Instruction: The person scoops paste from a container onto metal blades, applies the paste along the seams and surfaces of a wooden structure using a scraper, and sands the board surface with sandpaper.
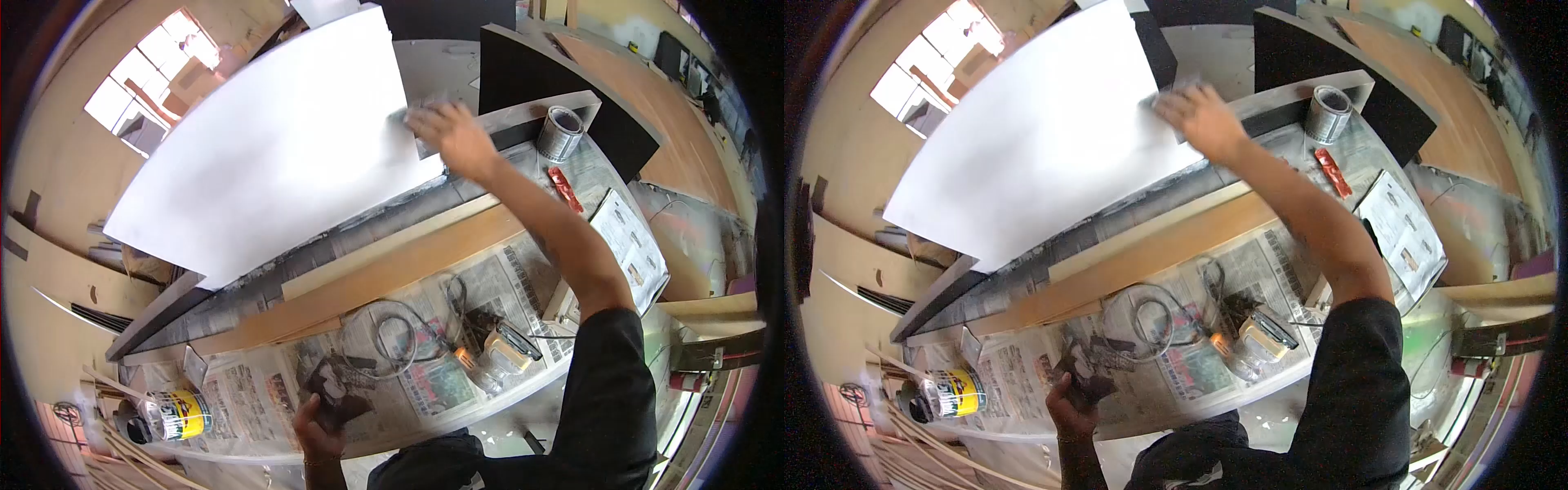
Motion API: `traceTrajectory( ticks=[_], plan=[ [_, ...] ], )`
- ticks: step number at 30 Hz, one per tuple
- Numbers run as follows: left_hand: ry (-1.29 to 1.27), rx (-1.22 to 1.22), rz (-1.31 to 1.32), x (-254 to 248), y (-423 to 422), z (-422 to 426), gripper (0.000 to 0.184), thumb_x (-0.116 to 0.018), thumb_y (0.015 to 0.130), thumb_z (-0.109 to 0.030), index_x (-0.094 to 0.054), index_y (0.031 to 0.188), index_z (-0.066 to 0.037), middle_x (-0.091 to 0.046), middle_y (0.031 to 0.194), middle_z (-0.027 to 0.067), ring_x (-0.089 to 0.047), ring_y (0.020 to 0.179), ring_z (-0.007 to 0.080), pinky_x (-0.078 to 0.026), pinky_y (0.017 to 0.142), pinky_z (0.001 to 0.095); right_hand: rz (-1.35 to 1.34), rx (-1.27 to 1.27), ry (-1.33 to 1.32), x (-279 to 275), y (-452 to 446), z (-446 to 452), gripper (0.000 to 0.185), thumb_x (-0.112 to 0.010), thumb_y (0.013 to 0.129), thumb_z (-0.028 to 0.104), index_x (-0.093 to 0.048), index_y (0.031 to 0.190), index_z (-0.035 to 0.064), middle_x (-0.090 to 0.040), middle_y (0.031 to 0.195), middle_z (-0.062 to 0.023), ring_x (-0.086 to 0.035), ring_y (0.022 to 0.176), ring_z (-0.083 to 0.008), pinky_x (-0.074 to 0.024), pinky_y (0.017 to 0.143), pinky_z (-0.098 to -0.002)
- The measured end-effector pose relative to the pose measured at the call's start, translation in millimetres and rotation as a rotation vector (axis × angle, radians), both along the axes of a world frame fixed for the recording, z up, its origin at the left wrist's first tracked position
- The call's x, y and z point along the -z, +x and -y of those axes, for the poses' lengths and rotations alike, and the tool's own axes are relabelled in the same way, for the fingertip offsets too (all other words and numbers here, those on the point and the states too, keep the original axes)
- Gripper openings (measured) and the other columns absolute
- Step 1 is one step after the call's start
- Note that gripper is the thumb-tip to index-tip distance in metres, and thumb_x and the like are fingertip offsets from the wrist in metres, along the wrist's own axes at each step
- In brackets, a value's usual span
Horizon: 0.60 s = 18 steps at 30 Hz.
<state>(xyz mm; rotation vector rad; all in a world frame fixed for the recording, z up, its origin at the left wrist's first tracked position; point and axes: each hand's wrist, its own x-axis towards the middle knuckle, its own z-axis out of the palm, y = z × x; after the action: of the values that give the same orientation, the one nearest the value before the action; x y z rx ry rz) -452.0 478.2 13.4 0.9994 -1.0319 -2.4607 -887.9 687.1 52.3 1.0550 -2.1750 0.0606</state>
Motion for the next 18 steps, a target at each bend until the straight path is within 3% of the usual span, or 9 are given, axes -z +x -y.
traceTrajectory(
  ticks=[2, 4, 6, 8, 10, 11, 13, 17, 18],
  plan=[
    [0.103, -0.021, -0.022, -2, -8, 3, 0.034, -0.052, 0.090, -0.022, -0.058, 0.115, -0.001, -0.066, 0.107, 0.0131, -0.066, 0.092, 0.0269, -0.057, 0.075, 0.0395, 0.282, -0.267, -0.197, -4, 52, 0, 0.077, -0.056, 0.070, -0.005, -0.040, 0.142, 0.0133, -0.047, 0.140, -0.0086, -0.046, 0.126, -0.0287, -0.0370, 0.104, -0.0431],
    [0.280, 0.078, -0.079, 18, -10, 20, 0.031, -0.051, 0.089, -0.021, -0.059, 0.112, -0.003, -0.066, 0.107, 0.0104, -0.066, 0.095, 0.0255, -0.055, 0.082, 0.0388, 0.621, -0.648, -0.404, -23, 127, -2, 0.080, -0.057, 0.063, -0.010, -0.042, 0.140, 0.0078, -0.044, 0.143, -0.0127, -0.044, 0.128, -0.0338, -0.0385, 0.105, -0.0455],
    [0.284, 0.140, -0.230, 7, -25, 4, 0.031, -0.050, 0.089, -0.023, -0.059, 0.111, -0.004, -0.067, 0.104, 0.0091, -0.067, 0.089, 0.0239, -0.056, 0.079, 0.0371, 0.550, -0.954, -0.402, -21, 183, -3, 0.069, -0.059, 0.071, -0.004, -0.043, 0.138, 0.0024, -0.042, 0.143, -0.0189, -0.042, 0.131, -0.0350, -0.0343, 0.109, -0.0472],
    [0.281, 0.211, -0.379, -8, -41, -9, 0.030, -0.049, 0.090, -0.024, -0.060, 0.110, -0.004, -0.067, 0.100, 0.0079, -0.067, 0.084, 0.0222, -0.056, 0.075, 0.0354, 0.742, -1.051, -0.318, -15, 231, -9, 0.058, -0.054, 0.081, -0.002, -0.044, 0.138, 0.0077, -0.042, 0.141, -0.0136, -0.042, 0.128, -0.0345, -0.0385, 0.106, -0.0452],
    [0.226, 0.193, -0.292, -23, -48, -15, 0.028, -0.046, 0.094, -0.022, -0.056, 0.112, -0.002, -0.065, 0.097, 0.0106, -0.066, 0.080, 0.0199, -0.056, 0.058, 0.0311, 0.876, -0.969, -0.283, 10, 248, -11, 0.059, -0.054, 0.080, -0.003, -0.046, 0.137, 0.0090, -0.041, 0.142, -0.0137, -0.042, 0.128, -0.0354, -0.0391, 0.105, -0.0446],
    [0.222, 0.201, -0.293, -31, -44, -15, 0.028, -0.046, 0.094, -0.022, -0.056, 0.112, -0.002, -0.065, 0.097, 0.0106, -0.066, 0.080, 0.0199, -0.056, 0.058, 0.0311, 1.017, -0.880, -0.243, 23, 249, -13, 0.060, -0.055, 0.079, -0.003, -0.047, 0.136, 0.0103, -0.040, 0.143, -0.0137, -0.042, 0.128, -0.0363, -0.0397, 0.105, -0.0441],
    [0.313, 0.129, -0.501, -46, -34, -3, 0.028, -0.044, 0.095, -0.020, -0.055, 0.114, -0.003, -0.064, 0.096, 0.0105, -0.065, 0.078, 0.0187, -0.055, 0.053, 0.0303, 0.958, -0.721, 0.164, 32, 220, -21, 0.063, -0.052, 0.076, -0.008, -0.048, 0.135, 0.0115, -0.042, 0.140, -0.0163, -0.044, 0.126, -0.0366, -0.0402, 0.105, -0.0420],
    [-0.022, -0.018, -0.336, -68, -20, 14, 0.028, -0.049, 0.092, -0.023, -0.055, 0.111, -0.004, -0.064, 0.087, 0.0058, -0.063, 0.072, 0.0154, -0.050, 0.049, 0.0290, 0.862, -0.295, -0.417, 40, 114, -26, 0.054, -0.053, 0.072, -0.006, -0.055, 0.126, 0.0034, -0.058, 0.121, -0.0199, -0.054, 0.117, -0.0340, -0.0446, 0.100, -0.0397],
    [0.017, -0.024, -0.368, -56, -15, 20, 0.024, -0.053, 0.088, -0.023, -0.057, 0.105, -0.006, -0.064, 0.082, 0.0019, -0.061, 0.063, 0.0142, -0.049, 0.047, 0.0261, 0.794, -0.332, -0.646, 19, 83, -26, 0.039, -0.054, 0.078, 0.003, -0.058, 0.117, -0.0013, -0.063, 0.106, -0.0203, -0.062, 0.100, -0.0301, -0.0493, 0.087, -0.0382]
  ],
)
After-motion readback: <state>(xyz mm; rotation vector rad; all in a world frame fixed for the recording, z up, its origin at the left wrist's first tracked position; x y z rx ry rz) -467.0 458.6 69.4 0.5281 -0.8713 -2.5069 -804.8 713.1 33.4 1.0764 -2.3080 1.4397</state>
